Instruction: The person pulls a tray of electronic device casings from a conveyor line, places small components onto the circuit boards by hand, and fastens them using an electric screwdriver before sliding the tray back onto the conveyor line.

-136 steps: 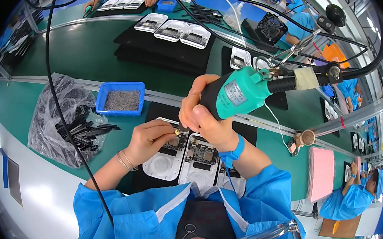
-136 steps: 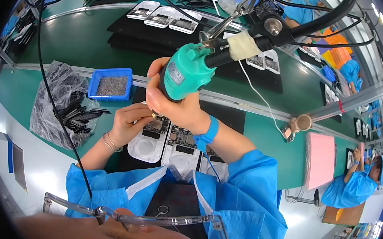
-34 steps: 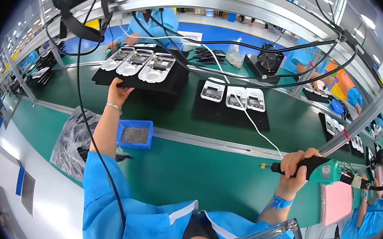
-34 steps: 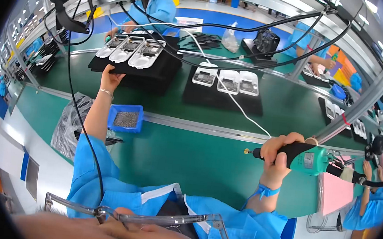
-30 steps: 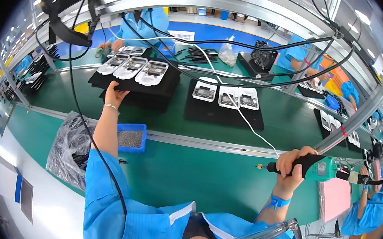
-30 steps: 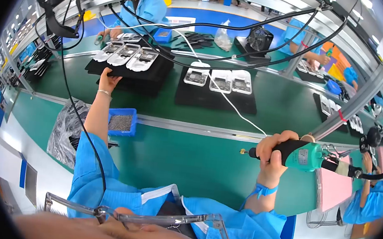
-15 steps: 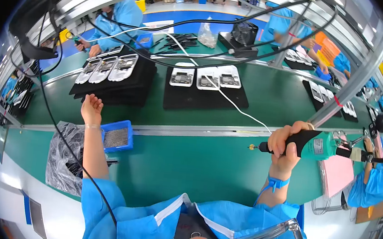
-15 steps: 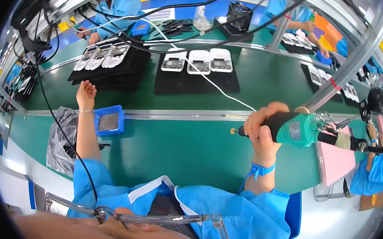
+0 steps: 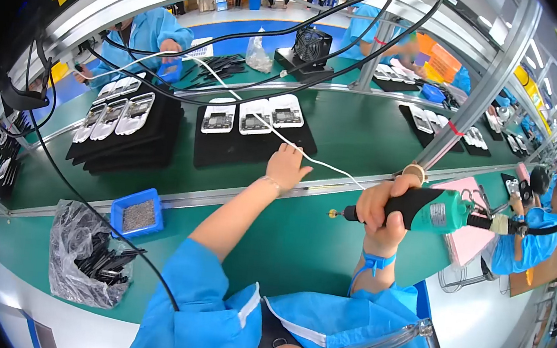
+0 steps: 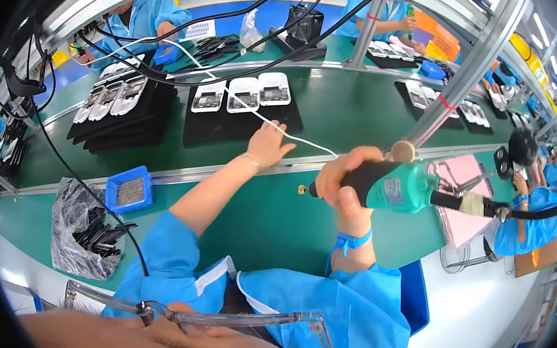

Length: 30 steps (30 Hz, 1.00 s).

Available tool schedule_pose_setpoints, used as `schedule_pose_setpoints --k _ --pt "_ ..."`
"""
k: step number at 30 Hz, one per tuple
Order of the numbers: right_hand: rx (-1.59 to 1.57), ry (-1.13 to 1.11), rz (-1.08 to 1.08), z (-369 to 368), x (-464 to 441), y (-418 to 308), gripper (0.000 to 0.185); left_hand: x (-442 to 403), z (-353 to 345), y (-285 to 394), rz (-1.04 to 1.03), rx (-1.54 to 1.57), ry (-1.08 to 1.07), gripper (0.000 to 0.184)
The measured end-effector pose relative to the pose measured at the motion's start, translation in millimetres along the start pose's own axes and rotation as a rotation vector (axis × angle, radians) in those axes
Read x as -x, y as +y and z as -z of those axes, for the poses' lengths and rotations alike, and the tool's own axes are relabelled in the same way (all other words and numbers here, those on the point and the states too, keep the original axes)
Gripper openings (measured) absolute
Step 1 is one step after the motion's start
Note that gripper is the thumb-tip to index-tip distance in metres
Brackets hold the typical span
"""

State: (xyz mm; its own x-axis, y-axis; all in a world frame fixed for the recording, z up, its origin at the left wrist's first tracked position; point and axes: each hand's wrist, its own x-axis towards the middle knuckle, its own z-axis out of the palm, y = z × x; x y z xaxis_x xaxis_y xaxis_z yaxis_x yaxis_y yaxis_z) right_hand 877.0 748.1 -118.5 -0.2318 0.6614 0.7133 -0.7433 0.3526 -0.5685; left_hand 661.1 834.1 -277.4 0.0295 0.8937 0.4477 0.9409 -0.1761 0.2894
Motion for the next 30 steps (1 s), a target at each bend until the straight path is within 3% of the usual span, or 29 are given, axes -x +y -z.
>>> schedule_pose_setpoints --k 1,5,8,9,12,13,18,22,24,30 --pt "0.030 -0.006 0.025 -1.4 -0.9 -1.5 0.042 -14.3 -3.7 9.3 0.045 -0.136 -0.086 0.058" --pt "0.058 -0.037 0.099 4.6 -2.4 -2.0 0.039 -49.1 -21.0 23.0 0.261 -0.268 -0.153 0.051" --pt "0.050 -0.044 0.125 9.6 -4.5 -3.3 0.038 -63.9 -57.2 1.7 0.174 -0.326 -0.172 0.046" --pt "0.047 -0.041 0.130 12.0 -4.9 -3.3 0.038 -65.8 -65.9 0.6 0.089 -0.406 -0.145 0.036" --pt "0.043 -0.047 0.126 14.1 -4.9 -4.0 0.037 -77.6 -86.1 -6.9 0.025 -0.521 -0.297 0.027" --pt "0.046 -0.057 0.122 14.1 -6.2 -4.7 0.038 -71.5 -70.4 -1.9 0.033 -0.378 -0.258 0.016" --pt "0.059 -0.078 0.126 10.4 -5.1 -6.0 0.039 19.7 10.7 25.2 -0.334 -0.291 -0.173 0.010" --pt "0.059 -0.111 0.052 13.2 -3.4 -4.1 0.040 118.0 86.1 35.1 -0.466 -0.524 -0.099 0.006" --pt "0.070 -0.112 -0.012 12.0 -2.5 -5.6 0.041 153.7 130.4 32.5 -0.448 -0.342 -0.226 0.011" --pt "0.012 -0.155 -0.244 17.6 -2.4 9.2 0.039 246.1 208.3 -3.7 -0.275 -0.142 -0.273 0.044"
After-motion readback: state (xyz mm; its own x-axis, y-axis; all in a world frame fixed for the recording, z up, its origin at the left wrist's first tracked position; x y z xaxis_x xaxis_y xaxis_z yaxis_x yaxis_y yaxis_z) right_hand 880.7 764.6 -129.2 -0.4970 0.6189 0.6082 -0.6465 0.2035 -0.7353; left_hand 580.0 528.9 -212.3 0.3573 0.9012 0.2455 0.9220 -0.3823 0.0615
